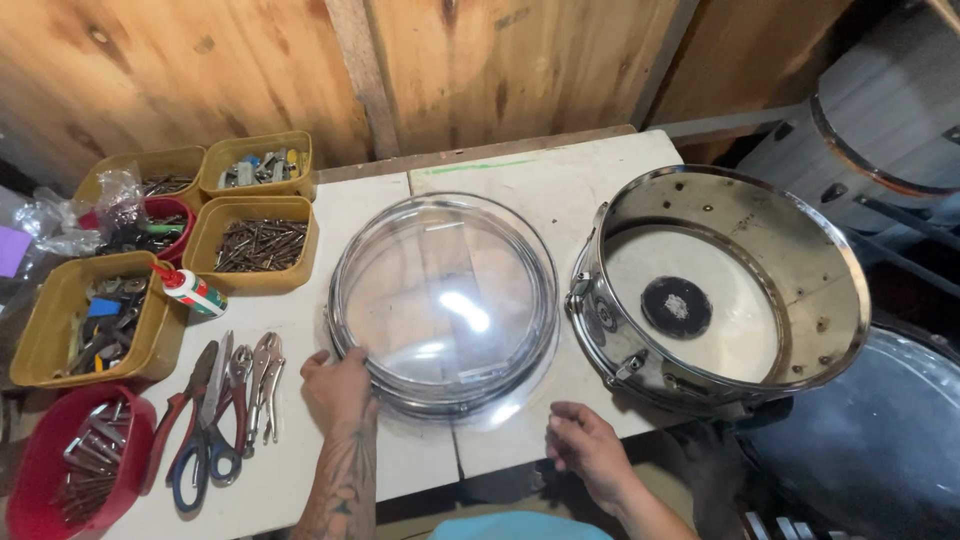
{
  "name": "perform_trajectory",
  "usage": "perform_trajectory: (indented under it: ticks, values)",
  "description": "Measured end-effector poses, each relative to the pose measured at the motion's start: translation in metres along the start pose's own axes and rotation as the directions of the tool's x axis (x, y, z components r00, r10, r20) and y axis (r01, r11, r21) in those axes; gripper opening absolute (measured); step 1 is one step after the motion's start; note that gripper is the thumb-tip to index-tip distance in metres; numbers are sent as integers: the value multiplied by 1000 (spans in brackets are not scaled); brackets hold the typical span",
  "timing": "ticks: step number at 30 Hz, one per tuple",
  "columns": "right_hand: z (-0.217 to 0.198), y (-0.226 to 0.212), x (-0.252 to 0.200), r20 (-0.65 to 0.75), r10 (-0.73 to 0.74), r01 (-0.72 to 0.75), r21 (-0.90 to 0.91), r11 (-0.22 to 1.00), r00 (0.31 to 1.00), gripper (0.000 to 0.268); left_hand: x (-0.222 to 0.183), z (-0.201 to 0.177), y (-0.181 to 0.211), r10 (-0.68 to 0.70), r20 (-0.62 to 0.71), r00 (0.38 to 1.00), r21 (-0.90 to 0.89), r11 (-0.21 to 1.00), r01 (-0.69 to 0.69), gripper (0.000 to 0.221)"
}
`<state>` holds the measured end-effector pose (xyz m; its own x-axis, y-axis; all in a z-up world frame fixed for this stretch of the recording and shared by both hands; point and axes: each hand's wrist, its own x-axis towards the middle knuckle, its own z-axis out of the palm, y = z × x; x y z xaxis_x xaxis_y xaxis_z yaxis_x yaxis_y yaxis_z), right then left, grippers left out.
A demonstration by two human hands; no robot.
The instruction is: Disassembling and inspecting a snare drum at a workbench to identify needed parts
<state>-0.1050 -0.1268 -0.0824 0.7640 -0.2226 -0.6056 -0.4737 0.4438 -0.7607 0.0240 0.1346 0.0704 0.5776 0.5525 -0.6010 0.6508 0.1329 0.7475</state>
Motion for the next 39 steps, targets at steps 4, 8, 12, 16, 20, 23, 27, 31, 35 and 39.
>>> perform_trajectory:
  ticks: [4,8,12,16,20,23,27,31,35,39]
  values:
    - [-32,27,22,55,31,-29,-24,999,998,26,8,20,21,-5,23,1000,26,1000,4,56]
    - [-40,34,32,88,-30,37,-85,996,996,22,26,56,33,131,4,991,72,989,-130,62]
    - [-40,34,34,99,-17,23,-55,998,995,23,104,137,14,170,-42,985,-164,971,-174,76]
    - [-44,35,37,121,16,-15,-10,1000,992,23,173,208,-12,309,-126,943,-234,914,-331,81]
    - [-42,29,32,133,40,-44,21,999,990,25,139,207,4,337,-109,935,-113,930,-349,76]
    - [-41,25,30,140,78,-83,31,996,987,26,111,196,24,320,-58,946,14,948,-319,65]
    - [-43,24,30,171,100,-107,33,994,980,24,129,205,33,310,-15,951,105,946,-307,70]
    - [-41,21,26,185,66,-73,34,997,981,24,137,197,50,246,133,960,199,942,-269,71]
    - [-39,16,22,221,66,-82,62,995,973,25,149,191,54,250,196,948,384,870,-309,76]
    - [-43,22,25,243,38,-76,151,986,969,25,131,166,51,356,239,904,468,773,-428,78]
